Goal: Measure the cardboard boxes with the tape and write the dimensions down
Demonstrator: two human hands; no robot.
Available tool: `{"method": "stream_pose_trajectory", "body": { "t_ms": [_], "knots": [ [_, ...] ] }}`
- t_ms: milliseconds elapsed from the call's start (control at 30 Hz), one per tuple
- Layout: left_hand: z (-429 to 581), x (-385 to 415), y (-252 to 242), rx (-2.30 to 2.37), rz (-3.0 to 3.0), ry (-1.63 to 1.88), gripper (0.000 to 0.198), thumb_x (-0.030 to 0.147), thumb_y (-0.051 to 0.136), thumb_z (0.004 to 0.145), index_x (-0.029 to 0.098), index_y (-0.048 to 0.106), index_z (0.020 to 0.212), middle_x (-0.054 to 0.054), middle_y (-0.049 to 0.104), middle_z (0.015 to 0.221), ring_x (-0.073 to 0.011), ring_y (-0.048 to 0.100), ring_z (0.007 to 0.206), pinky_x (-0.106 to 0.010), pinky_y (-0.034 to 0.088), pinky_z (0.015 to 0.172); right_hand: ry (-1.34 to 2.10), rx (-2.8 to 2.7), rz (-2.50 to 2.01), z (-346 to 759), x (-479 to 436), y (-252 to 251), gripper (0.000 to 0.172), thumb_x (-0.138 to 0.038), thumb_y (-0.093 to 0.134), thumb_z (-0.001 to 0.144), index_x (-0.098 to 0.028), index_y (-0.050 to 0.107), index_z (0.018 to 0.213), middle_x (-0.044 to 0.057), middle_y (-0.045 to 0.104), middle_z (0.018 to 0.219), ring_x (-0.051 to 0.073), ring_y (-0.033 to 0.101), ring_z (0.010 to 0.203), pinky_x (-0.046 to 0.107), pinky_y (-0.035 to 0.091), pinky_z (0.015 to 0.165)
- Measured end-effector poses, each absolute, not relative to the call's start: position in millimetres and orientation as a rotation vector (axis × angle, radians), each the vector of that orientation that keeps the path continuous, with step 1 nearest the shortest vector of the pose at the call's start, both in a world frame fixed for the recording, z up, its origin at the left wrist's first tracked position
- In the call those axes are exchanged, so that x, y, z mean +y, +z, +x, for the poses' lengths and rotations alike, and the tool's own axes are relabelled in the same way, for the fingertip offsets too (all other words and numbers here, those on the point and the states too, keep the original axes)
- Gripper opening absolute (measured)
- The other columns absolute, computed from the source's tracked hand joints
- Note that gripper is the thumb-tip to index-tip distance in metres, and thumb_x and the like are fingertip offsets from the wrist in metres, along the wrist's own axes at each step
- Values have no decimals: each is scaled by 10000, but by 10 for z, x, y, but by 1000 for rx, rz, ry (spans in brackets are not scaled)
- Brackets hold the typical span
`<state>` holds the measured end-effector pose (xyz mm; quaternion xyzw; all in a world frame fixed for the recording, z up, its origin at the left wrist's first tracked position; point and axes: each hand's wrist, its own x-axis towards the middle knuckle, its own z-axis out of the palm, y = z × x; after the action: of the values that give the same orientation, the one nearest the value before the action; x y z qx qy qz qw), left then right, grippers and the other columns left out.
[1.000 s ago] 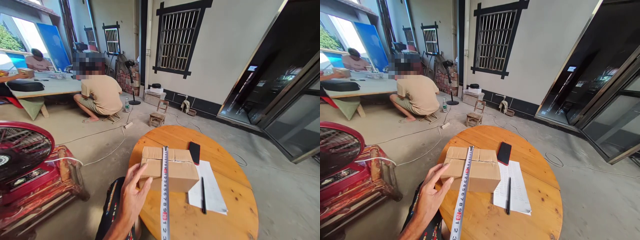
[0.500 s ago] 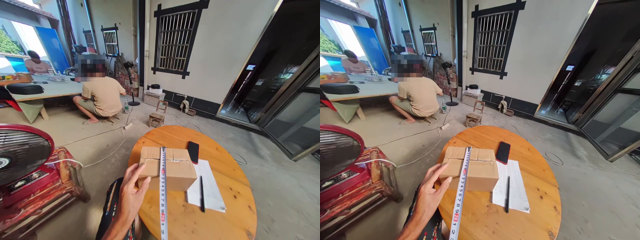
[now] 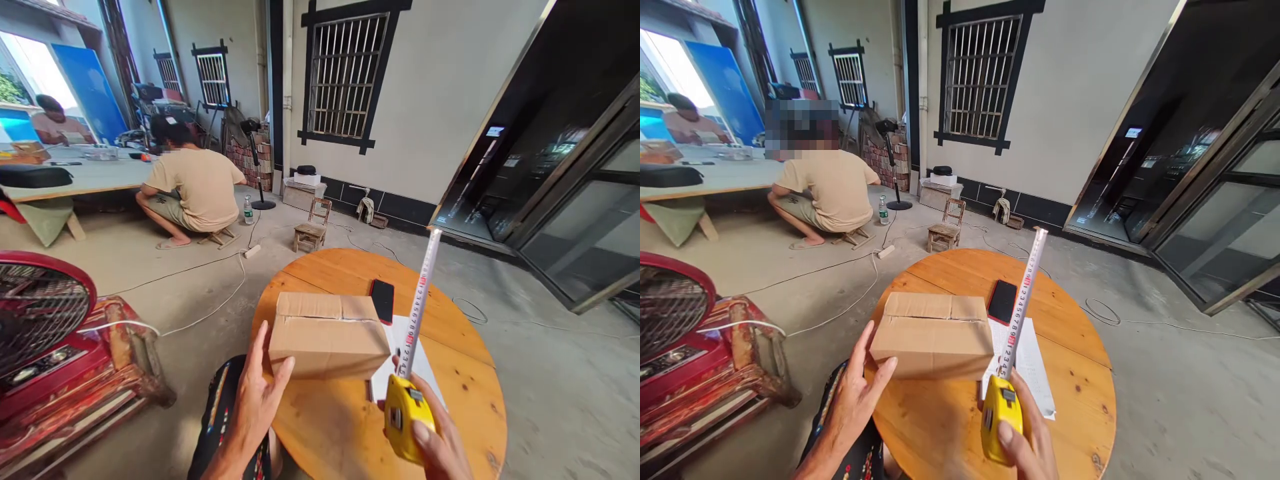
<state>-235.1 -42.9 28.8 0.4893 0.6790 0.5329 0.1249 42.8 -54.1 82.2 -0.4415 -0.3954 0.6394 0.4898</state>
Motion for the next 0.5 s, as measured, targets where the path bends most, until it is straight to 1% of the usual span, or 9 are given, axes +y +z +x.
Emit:
{"method": "stream_pose_trajectory", "body": {
  "t_ms": [33, 100, 167, 233, 300, 333, 400, 467, 500],
  "knots": [
    [-2373, -432, 276, 1933, 1407, 1502, 616, 457, 503, 916, 238, 351, 1471, -102, 591, 1365, -246, 606, 1202, -379, 533, 945, 1493, -964, -1102, 416, -464, 757, 751, -489, 825, 657, -246, 538, 1306, 94, 735, 1017, 332, 707, 952, 425, 578, 758],
    [-2442, -440, 295, 1881, 1383, 1422, 548, 476, 467, 931, 249, 415, 1426, -89, 651, 1281, -242, 655, 1122, -376, 561, 875, 1483, -964, -1103, 380, -373, 653, 759, -518, 804, 661, -220, 532, 1304, 105, 739, 978, 319, 718, 883, 417, 577, 711],
    [-2534, -451, 370, 1933, 1325, 1402, 544, 506, 467, 924, 259, 439, 1408, -80, 687, 1212, -241, 683, 1045, -368, 573, 820, 1511, -958, -1064, 340, -336, 631, 771, -535, 795, 658, -213, 523, 1304, 113, 740, 953, 311, 724, 826, 407, 574, 664],
    [-2620, -456, 474, 1999, 1265, 1428, 591, 527, 462, 921, 260, 397, 1444, -82, 688, 1195, -233, 689, 1008, -347, 578, 777, 1546, -959, -1006, 290, -286, 713, 776, -541, 795, 648, -224, 515, 1298, 118, 741, 958, 311, 725, 805, 392, 568, 632],
    [-2674, -451, 563, 2022, 1272, 1464, 624, 527, 446, 927, 249, 347, 1477, -96, 663, 1233, -226, 681, 1004, -333, 577, 763, 1587, -984, -942, 216, -179, 869, 743, -540, 782, 658, -222, 526, 1278, 130, 733, 1003, 322, 723, 839, 374, 562, 607],
    [-2685, -447, 590, 2019, 1307, 1467, 622, 520, 441, 931, 247, 341, 1481, -100, 646, 1260, -221, 676, 1008, -332, 577, 774, 1605, -1002, -916, 172, -105, 957, 710, -538, 766, 675, -209, 541, 1263, 137, 726, 1027, 325, 719, 863, 360, 558, 594],
    [-2681, -446, 600, 2001, 1422, 1448, 576, 491, 447, 936, 250, 387, 1455, -97, 617, 1302, -217, 661, 1044, -345, 569, 838, 1626, -1036, -891, 91, 46, 1110, 642, -529, 715, 732, -161, 573, 1238, 151, 718, 1038, 309, 715, 868, 321, 545, 565],
    [-2662, -464, 559, 1987, 1574, 1433, 520, 452, 484, 925, 255, 458, 1406, -89, 580, 1350, -229, 611, 1161, -369, 531, 953, 1619, -1046, -893, 47, 137, 1206, 613, -520, 678, 772, -134, 581, 1239, 154, 713, 1048, 282, 712, 842, 300, 538, 559],
    [-2655, -481, 527, 1986, 1655, 1433, 509, 436, 515, 910, 259, 485, 1386, -86, 551, 1384, -240, 570, 1228, -380, 501, 1005, 1619, -1050, -892, 44, 141, 1229, 608, -518, 679, 774, -141, 581, 1241, 156, 704, 1087, 276, 709, 836, 303, 542, 562]
  ]
}}
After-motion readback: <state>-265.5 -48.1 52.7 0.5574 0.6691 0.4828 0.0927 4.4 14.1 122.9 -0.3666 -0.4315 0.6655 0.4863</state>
